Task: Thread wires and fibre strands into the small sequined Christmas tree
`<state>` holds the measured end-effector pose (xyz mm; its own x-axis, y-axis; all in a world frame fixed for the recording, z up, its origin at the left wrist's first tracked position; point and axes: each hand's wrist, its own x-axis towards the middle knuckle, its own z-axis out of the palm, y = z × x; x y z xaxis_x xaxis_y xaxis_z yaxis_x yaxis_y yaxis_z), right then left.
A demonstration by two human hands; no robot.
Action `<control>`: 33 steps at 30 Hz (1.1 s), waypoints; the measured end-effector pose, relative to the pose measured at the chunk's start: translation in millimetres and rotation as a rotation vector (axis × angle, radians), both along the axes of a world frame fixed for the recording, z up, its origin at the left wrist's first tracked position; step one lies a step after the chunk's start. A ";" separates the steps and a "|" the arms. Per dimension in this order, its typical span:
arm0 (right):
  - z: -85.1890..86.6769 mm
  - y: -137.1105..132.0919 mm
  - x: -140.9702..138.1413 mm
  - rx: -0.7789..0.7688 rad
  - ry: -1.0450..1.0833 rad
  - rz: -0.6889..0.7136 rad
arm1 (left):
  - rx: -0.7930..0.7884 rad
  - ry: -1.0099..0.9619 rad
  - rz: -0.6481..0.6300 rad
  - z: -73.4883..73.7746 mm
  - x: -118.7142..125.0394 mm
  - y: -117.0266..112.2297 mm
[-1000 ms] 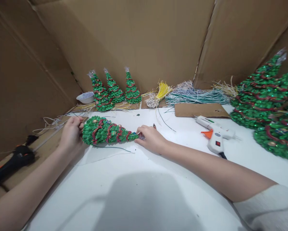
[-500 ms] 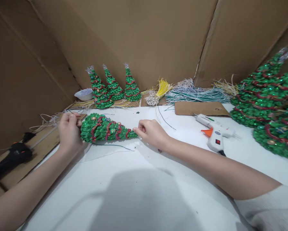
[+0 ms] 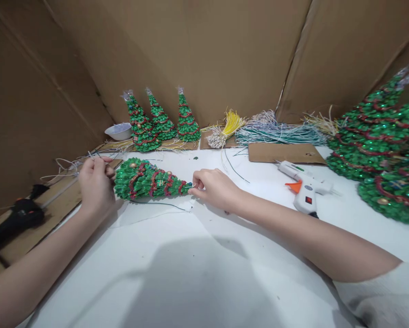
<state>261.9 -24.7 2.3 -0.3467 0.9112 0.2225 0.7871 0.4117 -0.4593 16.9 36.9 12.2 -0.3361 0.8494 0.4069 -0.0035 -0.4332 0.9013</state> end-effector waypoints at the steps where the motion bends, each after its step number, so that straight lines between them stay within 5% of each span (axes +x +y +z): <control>1: 1.1 -0.1 0.4 -0.007 -0.019 0.000 | -0.004 -0.006 0.002 0.1 -0.1 0.1; 10: 1.7 0.1 2.3 -0.034 -0.053 0.001 | -0.023 -0.054 -0.002 -2.4 -2.1 3.4; 20: 1.8 -4.2 -0.8 0.141 -0.075 0.060 | -0.019 -0.033 -0.001 -1.3 0.2 2.9; 33: -3.9 -6.3 -5.0 0.111 0.035 0.040 | -0.142 -0.039 0.031 1.0 1.8 -1.6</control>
